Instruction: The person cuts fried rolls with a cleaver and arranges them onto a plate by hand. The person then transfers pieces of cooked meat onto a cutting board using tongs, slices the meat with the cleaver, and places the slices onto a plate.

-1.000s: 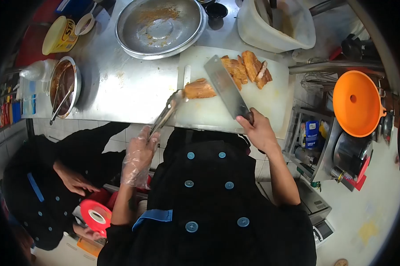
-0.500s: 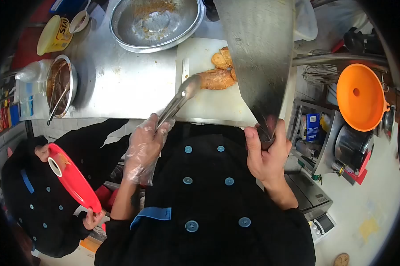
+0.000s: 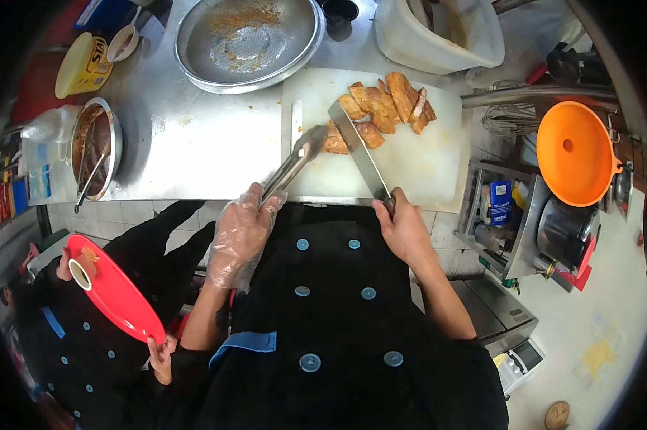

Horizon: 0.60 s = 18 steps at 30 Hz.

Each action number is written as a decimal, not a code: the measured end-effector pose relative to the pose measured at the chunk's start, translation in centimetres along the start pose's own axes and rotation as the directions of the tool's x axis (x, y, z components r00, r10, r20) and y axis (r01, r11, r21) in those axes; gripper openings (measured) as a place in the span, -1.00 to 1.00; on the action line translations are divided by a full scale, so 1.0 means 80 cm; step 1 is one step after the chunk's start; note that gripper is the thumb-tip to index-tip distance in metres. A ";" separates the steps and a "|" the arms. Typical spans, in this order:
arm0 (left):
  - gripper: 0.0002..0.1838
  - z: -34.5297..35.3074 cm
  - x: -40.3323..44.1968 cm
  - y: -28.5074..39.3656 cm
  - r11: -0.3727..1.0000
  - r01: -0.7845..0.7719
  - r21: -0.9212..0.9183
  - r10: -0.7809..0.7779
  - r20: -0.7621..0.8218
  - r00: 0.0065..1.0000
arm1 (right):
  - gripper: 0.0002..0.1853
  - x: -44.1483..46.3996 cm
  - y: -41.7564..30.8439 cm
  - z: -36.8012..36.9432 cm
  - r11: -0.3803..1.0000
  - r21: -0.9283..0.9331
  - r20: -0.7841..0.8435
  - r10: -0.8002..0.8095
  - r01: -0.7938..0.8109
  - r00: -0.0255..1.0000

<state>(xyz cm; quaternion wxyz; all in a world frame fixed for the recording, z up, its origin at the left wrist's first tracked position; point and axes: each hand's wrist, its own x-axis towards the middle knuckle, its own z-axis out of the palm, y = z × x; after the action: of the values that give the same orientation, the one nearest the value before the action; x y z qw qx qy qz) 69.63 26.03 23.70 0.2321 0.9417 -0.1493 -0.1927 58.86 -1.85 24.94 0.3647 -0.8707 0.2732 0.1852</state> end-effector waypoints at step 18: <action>-0.49 -0.035 -0.015 -0.029 0.981 0.182 -0.065 -0.154 0.308 0.939 | -0.66 0.022 -0.024 0.068 0.999 -0.020 -0.067 -0.029 0.027 0.997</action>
<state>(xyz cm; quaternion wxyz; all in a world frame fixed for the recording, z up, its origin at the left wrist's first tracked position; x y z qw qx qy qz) 70.23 29.52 25.24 0.2328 0.8986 -0.0927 -0.3601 60.78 2.67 21.44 0.3495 -0.8836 0.2713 0.1530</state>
